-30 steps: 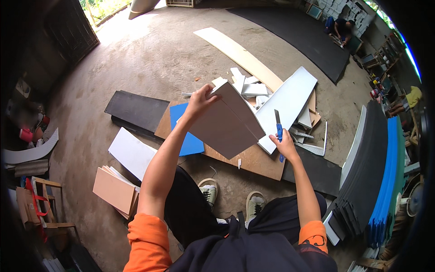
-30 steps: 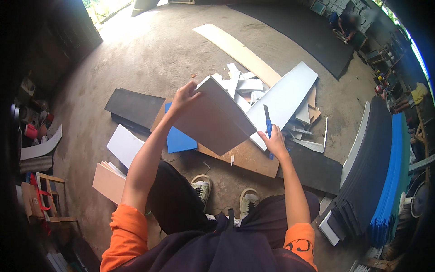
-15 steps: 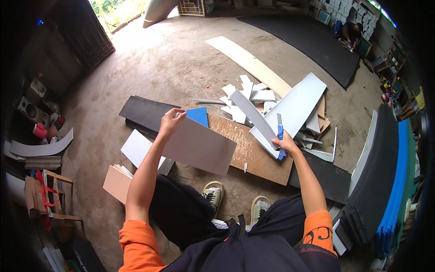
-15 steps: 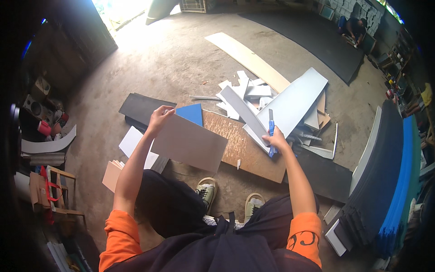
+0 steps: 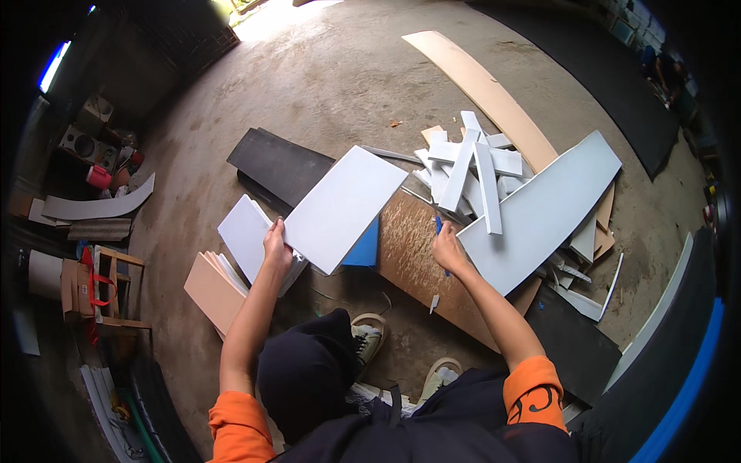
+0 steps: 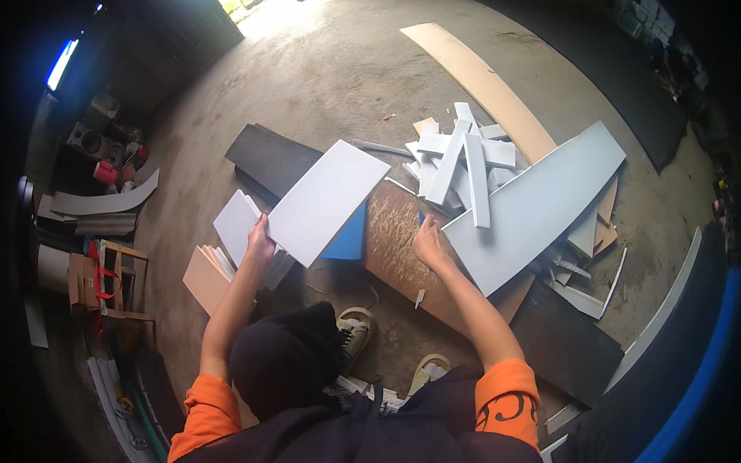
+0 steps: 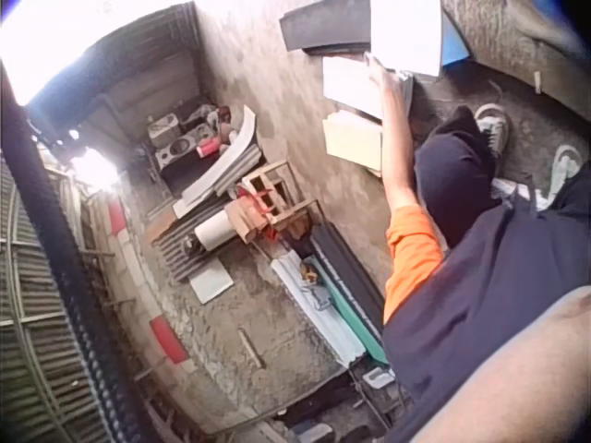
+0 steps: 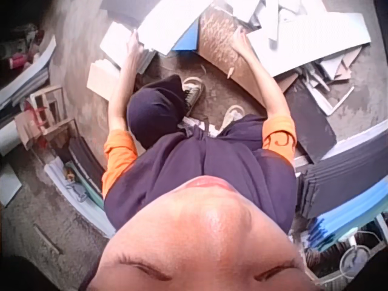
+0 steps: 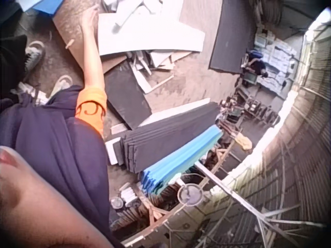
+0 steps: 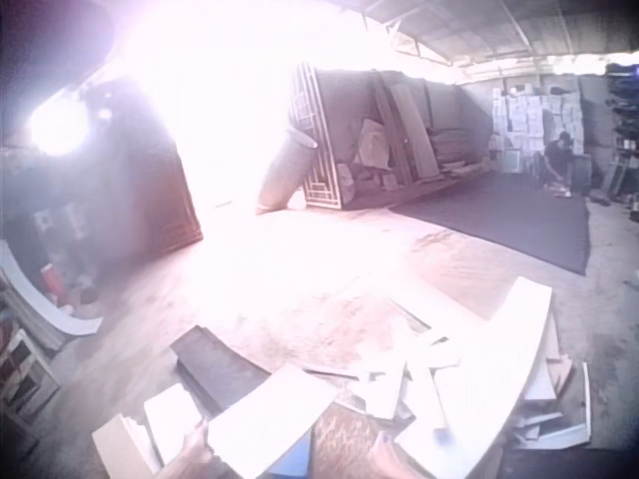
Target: The person sits on the floor and uses a utility knife to cut white foam sheets, using a blue sheet as a template for sizing. They repeatedly align the template, score the foam, and separate the cut pieces, stacking the finished white sheets to the side.
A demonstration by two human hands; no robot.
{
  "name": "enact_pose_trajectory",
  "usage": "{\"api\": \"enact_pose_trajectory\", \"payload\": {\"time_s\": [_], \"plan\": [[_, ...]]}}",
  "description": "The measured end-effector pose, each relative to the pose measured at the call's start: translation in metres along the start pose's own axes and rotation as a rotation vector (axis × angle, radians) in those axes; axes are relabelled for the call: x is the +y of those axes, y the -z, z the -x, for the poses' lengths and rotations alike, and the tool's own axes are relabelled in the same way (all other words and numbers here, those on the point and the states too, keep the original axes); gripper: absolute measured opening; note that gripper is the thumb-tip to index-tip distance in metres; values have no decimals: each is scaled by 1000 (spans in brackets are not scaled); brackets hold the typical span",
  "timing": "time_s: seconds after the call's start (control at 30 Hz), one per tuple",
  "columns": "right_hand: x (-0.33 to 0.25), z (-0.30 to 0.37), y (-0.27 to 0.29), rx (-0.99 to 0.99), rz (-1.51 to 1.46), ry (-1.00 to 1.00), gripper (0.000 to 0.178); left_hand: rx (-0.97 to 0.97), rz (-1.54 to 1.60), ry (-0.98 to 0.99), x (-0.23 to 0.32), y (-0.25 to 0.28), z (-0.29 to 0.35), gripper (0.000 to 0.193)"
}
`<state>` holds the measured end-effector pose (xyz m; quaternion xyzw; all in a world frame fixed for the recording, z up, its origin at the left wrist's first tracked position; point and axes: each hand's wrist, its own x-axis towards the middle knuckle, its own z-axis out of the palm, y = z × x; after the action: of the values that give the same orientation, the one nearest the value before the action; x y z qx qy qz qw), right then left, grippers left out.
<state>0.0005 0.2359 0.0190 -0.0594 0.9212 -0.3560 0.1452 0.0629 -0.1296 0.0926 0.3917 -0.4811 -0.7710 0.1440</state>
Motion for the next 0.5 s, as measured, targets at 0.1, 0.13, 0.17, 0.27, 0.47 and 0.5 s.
{"api": "enact_pose_trajectory", "payload": {"time_s": [0.1, 0.13, 0.17, 0.27, 0.47, 0.5], "plan": [[-7, 13, -31, -84, 137, -103, 56, 44, 227, 57, -36, 9, 9, 14], [-4, 13, -35, -95, 201, -90, 60, 22, 292, 52, -46, 13, 10, 15], [-1, 12, -38, -83, 240, -82, 58, 17, 288, 73, -56, 19, 11, 16], [-11, 9, -42, 138, 513, 164, 57, 17, 378, 80, -64, 17, 33, 19], [-134, 27, -85, -395, -788, 18, 60, 34, 694, -19, -54, 52, 54, 27], [-161, 37, -93, -411, -803, 64, 60, 35, 738, -43, -43, 56, 60, 28]]}}
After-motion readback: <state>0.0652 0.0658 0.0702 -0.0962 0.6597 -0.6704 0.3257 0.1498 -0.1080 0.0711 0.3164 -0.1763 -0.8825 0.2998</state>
